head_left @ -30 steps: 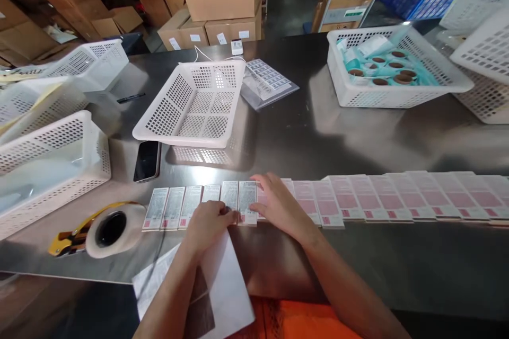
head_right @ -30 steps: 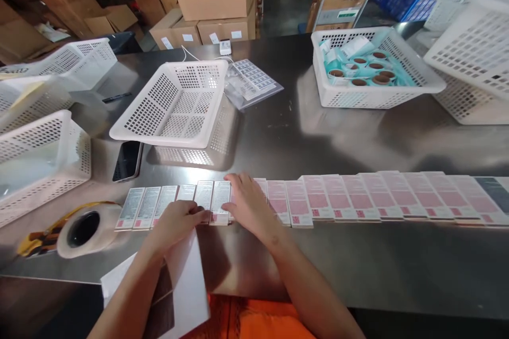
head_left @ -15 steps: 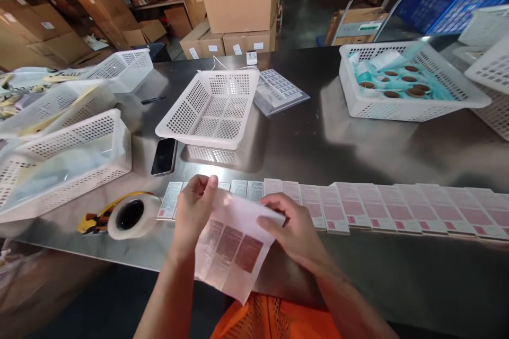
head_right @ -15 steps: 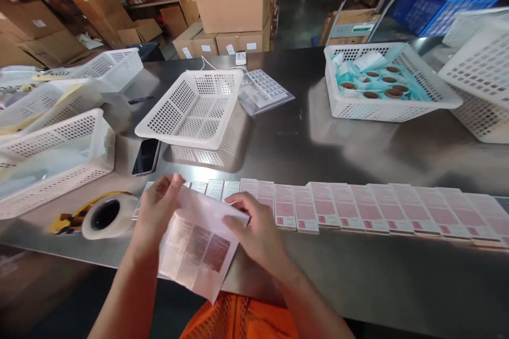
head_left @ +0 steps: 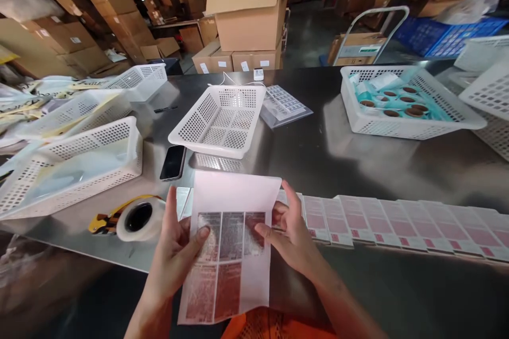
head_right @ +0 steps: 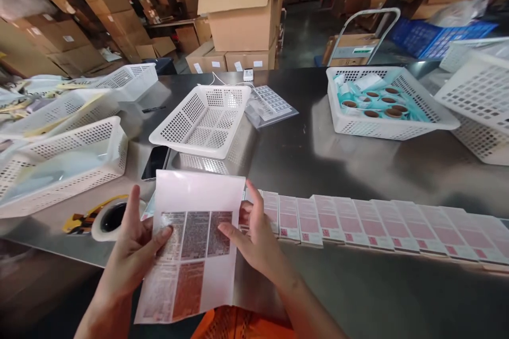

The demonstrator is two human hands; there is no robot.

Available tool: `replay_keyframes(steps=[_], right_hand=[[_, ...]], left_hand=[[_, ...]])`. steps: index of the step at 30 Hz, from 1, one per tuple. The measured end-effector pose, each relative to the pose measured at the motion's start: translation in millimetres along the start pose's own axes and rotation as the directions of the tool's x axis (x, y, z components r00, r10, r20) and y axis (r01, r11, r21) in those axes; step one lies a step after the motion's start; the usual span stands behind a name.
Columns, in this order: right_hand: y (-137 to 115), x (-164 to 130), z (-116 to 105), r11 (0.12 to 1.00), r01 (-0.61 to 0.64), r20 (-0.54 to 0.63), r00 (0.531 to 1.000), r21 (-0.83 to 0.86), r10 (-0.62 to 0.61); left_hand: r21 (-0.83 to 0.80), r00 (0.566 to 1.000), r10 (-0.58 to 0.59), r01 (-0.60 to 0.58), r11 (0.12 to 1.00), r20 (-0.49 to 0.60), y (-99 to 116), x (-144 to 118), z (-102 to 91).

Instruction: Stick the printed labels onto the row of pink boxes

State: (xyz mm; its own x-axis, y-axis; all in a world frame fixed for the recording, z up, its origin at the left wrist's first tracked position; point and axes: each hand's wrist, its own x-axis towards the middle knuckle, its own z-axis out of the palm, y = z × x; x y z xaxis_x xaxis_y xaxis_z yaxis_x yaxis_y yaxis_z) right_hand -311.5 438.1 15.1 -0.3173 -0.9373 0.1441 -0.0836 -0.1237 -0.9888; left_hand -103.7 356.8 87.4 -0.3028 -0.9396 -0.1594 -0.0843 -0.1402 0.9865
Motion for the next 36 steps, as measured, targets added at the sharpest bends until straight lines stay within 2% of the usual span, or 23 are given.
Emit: replay_keyframes(steps=[2,5,8,10,13,16,19,21,23,24,25,27,28,30,33,36], right_hand=[[0,-3,0,0.998,-0.040,0.039,0.998,-0.040,0.042],[-4,-5,-4,0.986,-0.044,0.063,0.997,-0.158,0.054],[-14,-3,-12,0.962,0.069,0.170,0.985,-0.265,-0.024],[-21,-1,-15,0.950,0.137,0.205,0.976,-0.281,-0.080],[-29,-3,-17,0.964,0.125,0.130,0.987,-0.233,-0.096],[-36,-8,-15,0.954,0.143,0.045,0.990,-0.265,-0.136],[-47,-13,-13,0.876,0.288,-0.002,0.950,-0.386,-0.313],[-56,-14,-11,0.830,0.376,0.013,0.913,-0.412,-0.408],[-64,-16,-9,0.857,0.416,0.047,0.905,-0.306,-0.422],[-67,-17,-8,0.893,0.392,0.056,0.919,-0.223,-0.389],[-69,-17,-7,0.931,0.338,0.051,0.941,-0.141,-0.334],[-70,-19,-6,0.983,0.181,0.007,0.983,-0.040,-0.181],[-68,-19,-6,0.995,0.102,-0.019,0.995,-0.024,-0.102],[-62,-20,-7,1.000,-0.014,-0.047,0.999,-0.025,0.013],[-49,-21,-10,0.991,-0.121,-0.027,0.992,-0.062,0.119],[-39,-21,-12,0.987,-0.146,-0.024,0.989,-0.062,0.145]], left_hand=[[0.066,1.000,0.021,-0.022,0.998,0.007,-2,-1,-6.4],[0.258,0.996,0.091,-0.090,0.962,0.009,-3,0,-17.5],[0.427,0.991,0.093,-0.127,0.895,0.098,3,2,-24.9],[0.471,0.989,0.068,-0.122,0.874,0.131,10,2,-26.7],[0.512,0.990,0.086,-0.130,0.849,0.108,18,-1,-26.1],[0.607,0.977,0.197,-0.209,0.767,0.087,23,-6,-25.3],[0.718,0.917,0.370,-0.358,0.596,0.150,27,-13,-29.2],[0.765,0.833,0.513,-0.464,0.446,0.206,33,-17,-35.1],[0.785,0.736,0.640,-0.523,0.331,0.221,39,-19,-41.0],[0.776,0.717,0.660,-0.542,0.324,0.225,41,-20,-42.9],[0.752,0.733,0.641,-0.550,0.363,0.227,43,-20,-43.6],[0.675,0.844,0.490,-0.492,0.549,0.217,43,-18,-40.7],[0.632,0.896,0.397,-0.426,0.647,0.197,40,-17,-37.2],[0.574,0.959,0.258,-0.277,0.771,0.117,31,-14,-27.7],[0.575,0.983,0.184,-0.143,0.805,-0.014,15,-12,-14.0],[0.592,0.983,0.183,-0.133,0.795,-0.025,5,-12,-7.3]])
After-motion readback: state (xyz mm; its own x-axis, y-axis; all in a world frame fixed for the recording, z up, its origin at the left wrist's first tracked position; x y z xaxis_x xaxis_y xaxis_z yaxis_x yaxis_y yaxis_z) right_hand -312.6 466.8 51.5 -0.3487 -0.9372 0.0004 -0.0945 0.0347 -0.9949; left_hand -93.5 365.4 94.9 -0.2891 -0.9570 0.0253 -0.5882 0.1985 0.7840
